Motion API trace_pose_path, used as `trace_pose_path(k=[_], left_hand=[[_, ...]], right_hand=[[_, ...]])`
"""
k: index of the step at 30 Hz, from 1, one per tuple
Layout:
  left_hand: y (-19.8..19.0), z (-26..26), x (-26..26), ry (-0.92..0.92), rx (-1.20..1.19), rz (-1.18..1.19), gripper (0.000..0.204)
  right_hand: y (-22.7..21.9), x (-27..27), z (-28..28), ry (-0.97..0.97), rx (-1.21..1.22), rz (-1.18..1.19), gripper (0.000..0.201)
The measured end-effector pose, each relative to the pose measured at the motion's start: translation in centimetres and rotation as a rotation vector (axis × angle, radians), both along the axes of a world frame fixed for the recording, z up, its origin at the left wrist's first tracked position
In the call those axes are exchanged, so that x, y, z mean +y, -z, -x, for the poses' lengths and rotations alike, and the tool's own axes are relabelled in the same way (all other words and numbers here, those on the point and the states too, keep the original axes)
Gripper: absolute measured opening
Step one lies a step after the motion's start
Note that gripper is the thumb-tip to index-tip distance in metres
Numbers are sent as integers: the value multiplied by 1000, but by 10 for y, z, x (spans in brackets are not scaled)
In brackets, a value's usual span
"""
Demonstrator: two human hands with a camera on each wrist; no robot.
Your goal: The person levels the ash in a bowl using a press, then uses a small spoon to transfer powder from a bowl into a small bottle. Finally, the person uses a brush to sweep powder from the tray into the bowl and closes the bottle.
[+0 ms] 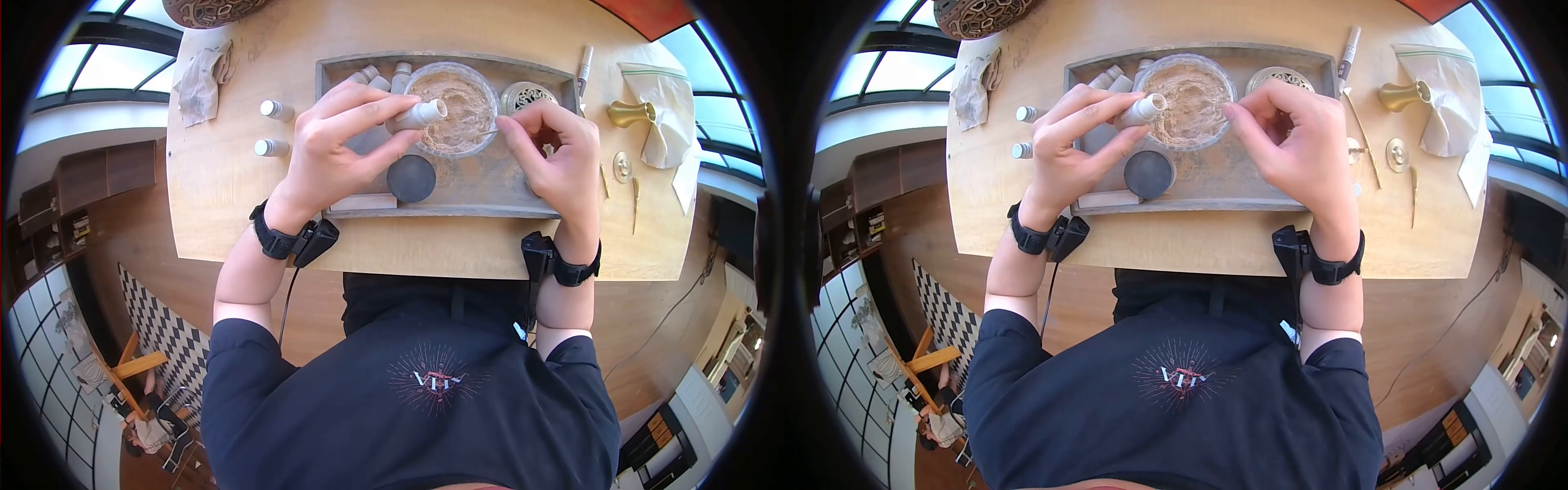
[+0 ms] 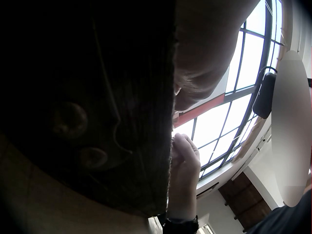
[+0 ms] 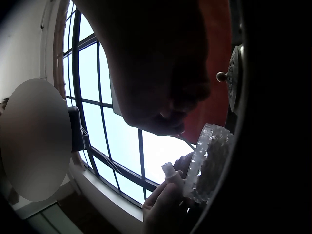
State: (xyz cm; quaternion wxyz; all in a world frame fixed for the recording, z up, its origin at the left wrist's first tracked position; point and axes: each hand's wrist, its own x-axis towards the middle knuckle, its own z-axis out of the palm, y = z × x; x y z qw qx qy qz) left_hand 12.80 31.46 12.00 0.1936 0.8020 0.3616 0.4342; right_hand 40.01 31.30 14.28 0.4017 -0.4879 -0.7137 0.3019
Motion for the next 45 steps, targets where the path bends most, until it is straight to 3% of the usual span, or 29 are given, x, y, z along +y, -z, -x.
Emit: trace_pose_path(k=[4, 10, 17, 23, 26, 29, 32, 35, 38, 45], left_hand=[[-1, 0, 0, 1, 9, 2, 38], [2, -1, 0, -16, -20, 8, 37], [2, -2, 1, -21, -39, -2, 37], [1, 0, 0, 13, 0, -13, 39], [1, 0, -1, 2, 10, -6, 39], [1, 0, 1, 8, 1, -24, 38], [1, 1, 1, 3, 2, -26, 38], [1, 0, 1, 5, -4, -24, 38], [1, 0, 0, 0, -3, -13, 38], [0, -1, 0, -7, 1, -5, 38]], right_hand=[[6, 1, 0, 28, 50, 109, 18], [3, 4, -1, 178, 410, 277, 20], [-5, 4, 2, 190, 612, 305, 18], [-9, -4, 17, 149, 505, 234, 15], [2, -4, 17, -30, 293, -93, 13], [6, -3, 15, -27, 396, -229, 11], [4, -4, 9, 115, 438, -140, 11], [2, -4, 6, 115, 296, -52, 9], [8, 1, 4, 29, 50, -35, 9], [5, -1, 9, -32, -19, 29, 11]])
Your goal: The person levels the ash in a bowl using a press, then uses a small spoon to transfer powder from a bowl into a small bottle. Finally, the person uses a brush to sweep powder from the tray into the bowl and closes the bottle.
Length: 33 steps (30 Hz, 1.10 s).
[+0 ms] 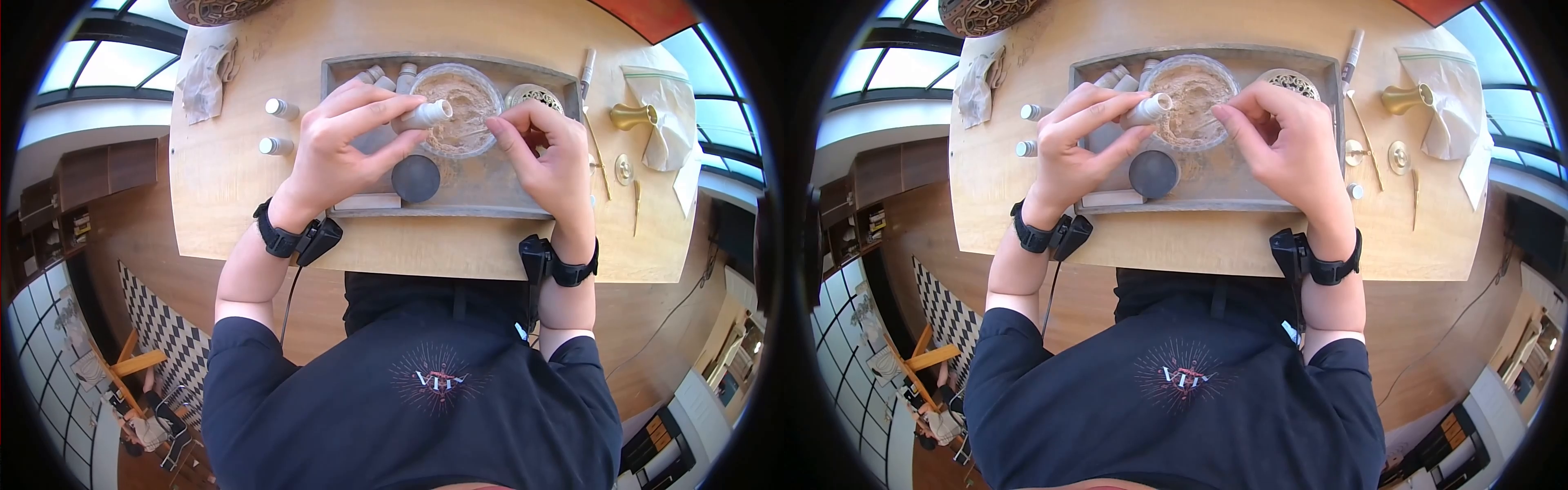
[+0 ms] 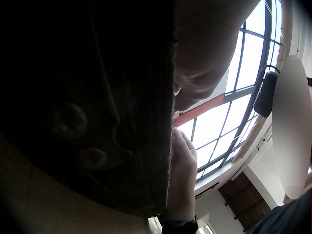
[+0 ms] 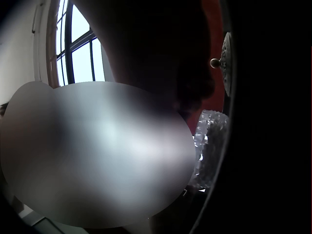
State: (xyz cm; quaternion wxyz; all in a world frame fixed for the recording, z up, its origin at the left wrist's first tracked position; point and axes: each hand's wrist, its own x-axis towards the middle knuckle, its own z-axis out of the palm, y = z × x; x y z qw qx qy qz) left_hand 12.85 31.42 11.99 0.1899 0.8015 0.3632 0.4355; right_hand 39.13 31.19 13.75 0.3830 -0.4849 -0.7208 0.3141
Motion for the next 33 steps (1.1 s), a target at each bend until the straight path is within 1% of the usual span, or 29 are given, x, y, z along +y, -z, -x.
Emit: trace_pose_path(k=[2, 8, 11, 14, 20, 23, 26, 29, 33], left_hand=[[0, 0, 0, 5, -2, -3, 38], [1, 1, 1, 6, 5, -9, 38], [0, 1, 1, 9, -1, -1, 38], [1, 2, 1, 17, 5, -13, 38], [0, 1, 1, 17, -1, -2, 38], [0, 0, 0, 12, -6, 7, 38], [-2, 1, 0, 1, 5, -13, 37], [0, 0, 1, 13, -2, -8, 37], [0, 0, 1, 11, -1, -11, 37]], right_hand=[[-1, 0, 0, 15, 8, 54, 12], [15, 5, -6, 85, 224, 216, 17], [8, 7, -9, 100, 357, 356, 19], [-3, 7, -10, 196, 420, 396, 19], [-7, 4, -3, 204, 617, 265, 19], [-10, 0, 5, 196, 553, 173, 16], [-5, -4, 8, 176, 481, -4, 11], [-1, -6, 5, 123, 426, -32, 6], [2, -4, 6, 12, 311, -190, 5]])
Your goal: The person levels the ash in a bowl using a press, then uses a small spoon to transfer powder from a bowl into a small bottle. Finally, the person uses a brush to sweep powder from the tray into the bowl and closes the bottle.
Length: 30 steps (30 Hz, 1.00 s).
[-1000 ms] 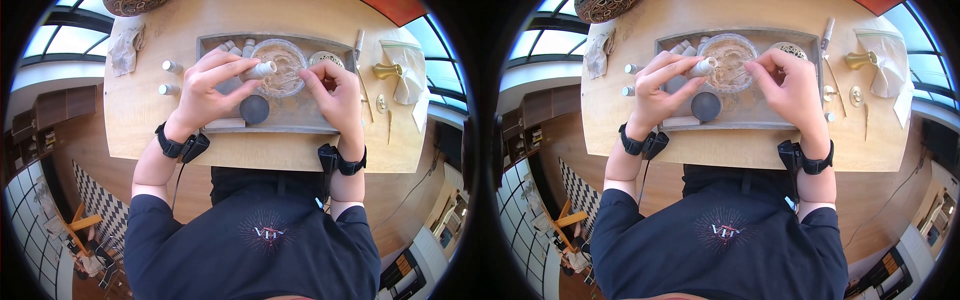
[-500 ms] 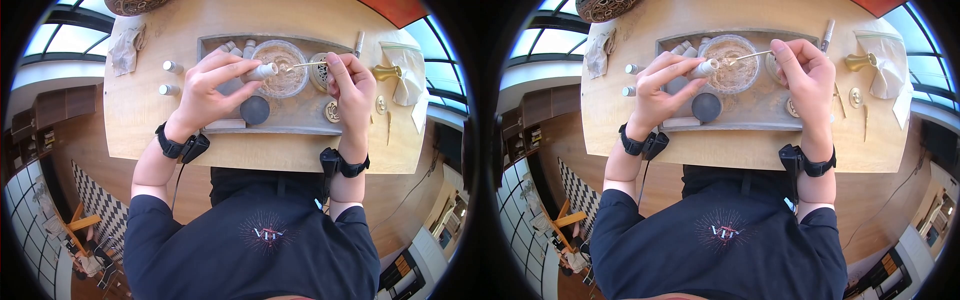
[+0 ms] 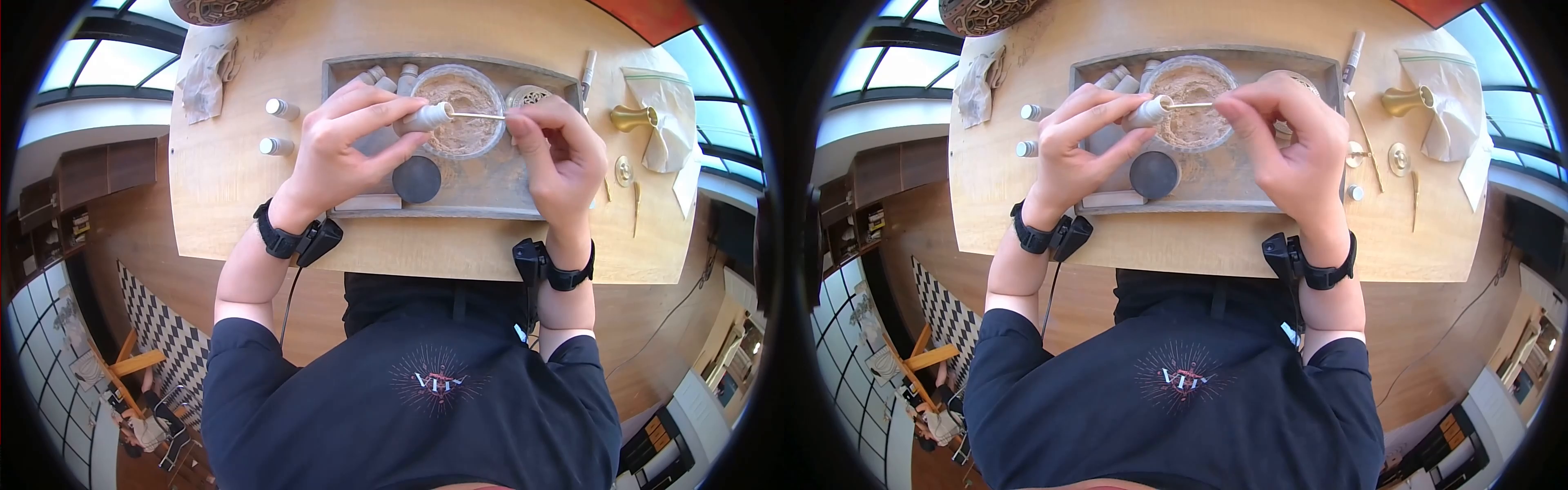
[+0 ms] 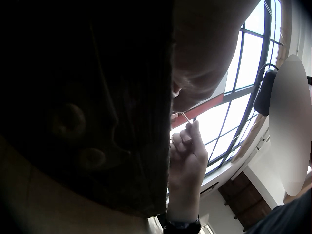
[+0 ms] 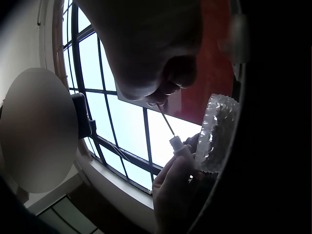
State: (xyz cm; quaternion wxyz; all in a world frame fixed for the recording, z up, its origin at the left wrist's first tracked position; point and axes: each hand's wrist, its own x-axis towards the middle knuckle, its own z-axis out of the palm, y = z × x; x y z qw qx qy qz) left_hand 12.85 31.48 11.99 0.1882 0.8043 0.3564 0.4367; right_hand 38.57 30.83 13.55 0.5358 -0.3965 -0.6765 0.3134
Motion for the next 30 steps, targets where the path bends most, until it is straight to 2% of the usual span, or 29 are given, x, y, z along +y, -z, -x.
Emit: trace_pose_path(k=[2, 6, 9, 12, 18, 24, 27, 30], left_hand=[[0, 0, 0, -2, 0, 6, 38], [1, 1, 0, -4, 6, 1, 38], [1, 2, 1, -3, 5, 2, 39], [1, 1, 0, -8, 3, 8, 39], [0, 1, 0, -9, 2, 6, 38], [0, 1, -1, -17, 8, 21, 38], [0, 1, 0, -14, 12, 18, 38], [0, 2, 1, -3, 11, 10, 37]], right_hand=[[0, 2, -4, -33, -69, -129, 5], [0, 0, -8, 109, 113, -54, 6], [-6, 1, -15, 173, -16, 56, 9], [-5, 4, -24, 100, -218, 68, 10], [-6, 4, -16, 30, -313, 149, 12], [-5, 4, -13, 4, -326, 248, 15], [-4, 3, -10, 44, -248, 386, 16], [2, 6, -11, 62, -68, 470, 17]])
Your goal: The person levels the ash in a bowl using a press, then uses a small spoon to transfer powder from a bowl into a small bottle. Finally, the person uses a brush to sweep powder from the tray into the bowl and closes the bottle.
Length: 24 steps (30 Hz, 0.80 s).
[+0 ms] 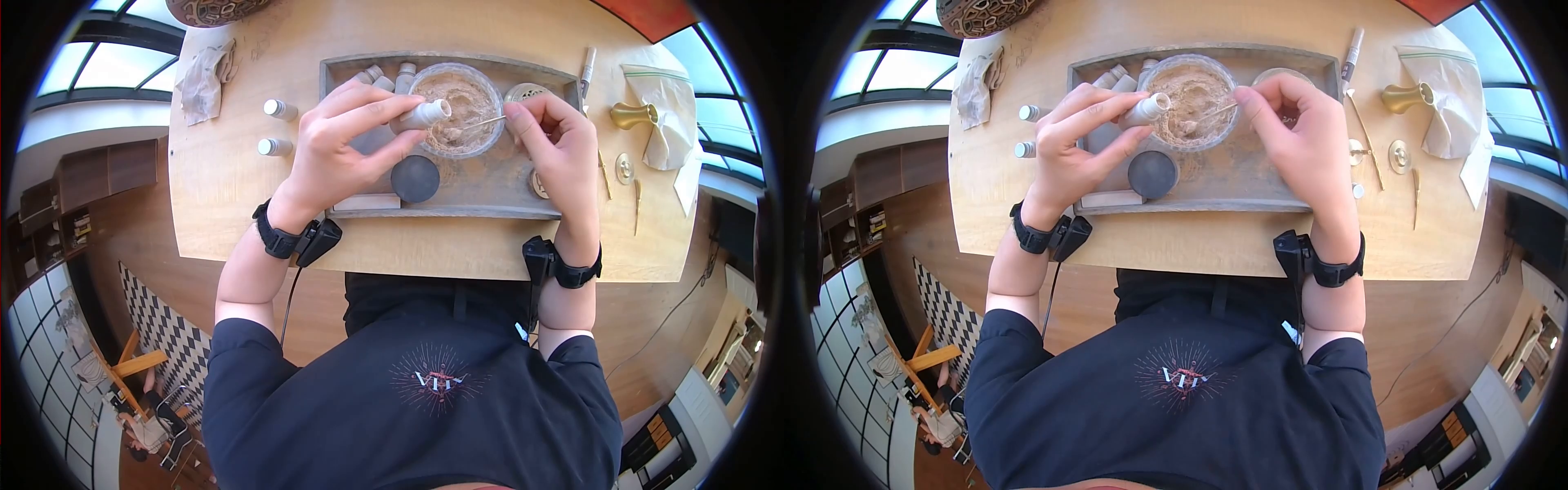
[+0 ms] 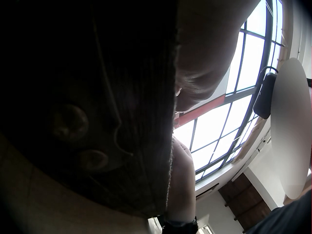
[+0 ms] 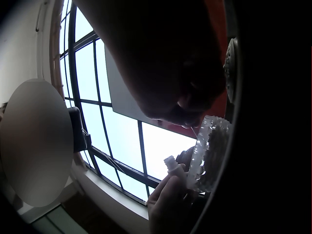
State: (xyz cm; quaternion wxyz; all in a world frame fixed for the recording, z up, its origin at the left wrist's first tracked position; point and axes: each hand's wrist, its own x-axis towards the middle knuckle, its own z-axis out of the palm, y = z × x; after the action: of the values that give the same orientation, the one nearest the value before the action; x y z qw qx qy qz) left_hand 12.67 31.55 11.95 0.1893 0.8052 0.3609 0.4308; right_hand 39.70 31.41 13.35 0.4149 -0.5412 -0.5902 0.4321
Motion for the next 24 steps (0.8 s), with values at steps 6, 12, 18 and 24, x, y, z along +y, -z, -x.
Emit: trace_pose_path(k=[6, 12, 18, 24], left_hand=[[0, -2, -1, -4, -20, -2, 37], [-1, -4, -1, -21, -51, -11, 36], [0, -4, -1, -26, -52, -10, 36], [0, -1, 0, 4, -14, -24, 38]], right_hand=[[-16, 3, -3, 132, 231, 108, 21], [-23, 2, 6, 142, 288, 42, 22], [-21, -9, 19, 87, 173, -188, 10], [-6, -5, 13, 28, 108, -628, 4]])
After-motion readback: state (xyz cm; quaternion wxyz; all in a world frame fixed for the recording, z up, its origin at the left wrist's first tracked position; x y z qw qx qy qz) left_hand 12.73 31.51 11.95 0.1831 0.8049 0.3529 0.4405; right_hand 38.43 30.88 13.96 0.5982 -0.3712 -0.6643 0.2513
